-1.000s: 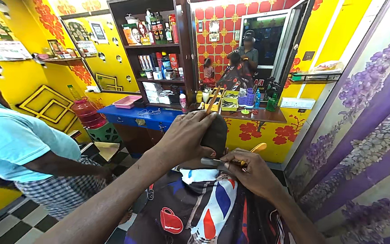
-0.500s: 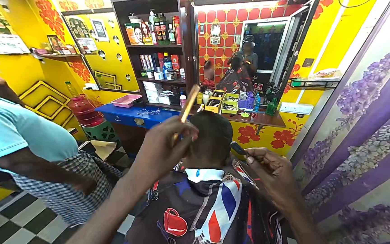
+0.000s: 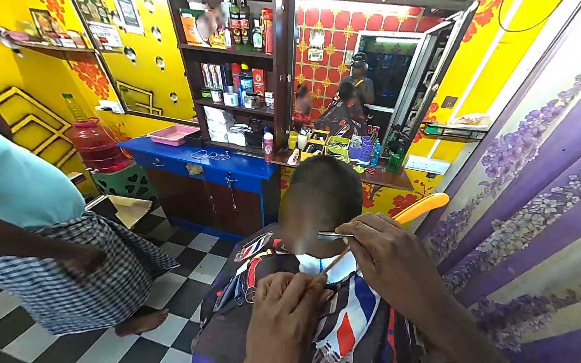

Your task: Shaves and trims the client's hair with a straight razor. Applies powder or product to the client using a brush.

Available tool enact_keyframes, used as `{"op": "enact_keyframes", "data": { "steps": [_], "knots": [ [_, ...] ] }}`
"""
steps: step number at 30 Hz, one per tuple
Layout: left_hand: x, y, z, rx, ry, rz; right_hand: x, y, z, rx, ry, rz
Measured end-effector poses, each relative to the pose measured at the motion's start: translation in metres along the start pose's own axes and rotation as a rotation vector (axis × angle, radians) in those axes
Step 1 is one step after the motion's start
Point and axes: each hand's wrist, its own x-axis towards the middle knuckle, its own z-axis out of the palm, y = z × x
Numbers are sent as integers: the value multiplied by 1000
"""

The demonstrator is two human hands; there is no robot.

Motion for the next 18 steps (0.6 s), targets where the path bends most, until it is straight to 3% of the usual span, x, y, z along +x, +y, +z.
{"op": "enact_keyframes", "data": {
  "steps": [7,12,18],
  "knots": [
    [-9,0,2,24,18,25,1,-16,-15,-98,-185,-69],
    [-15,-1,0,-2,23,24,15,-25,-16,-182,-109,-120],
    [-21,-1,0,-12,40,3,21,-31,-21,-217,-259,-217]
  ]
}}
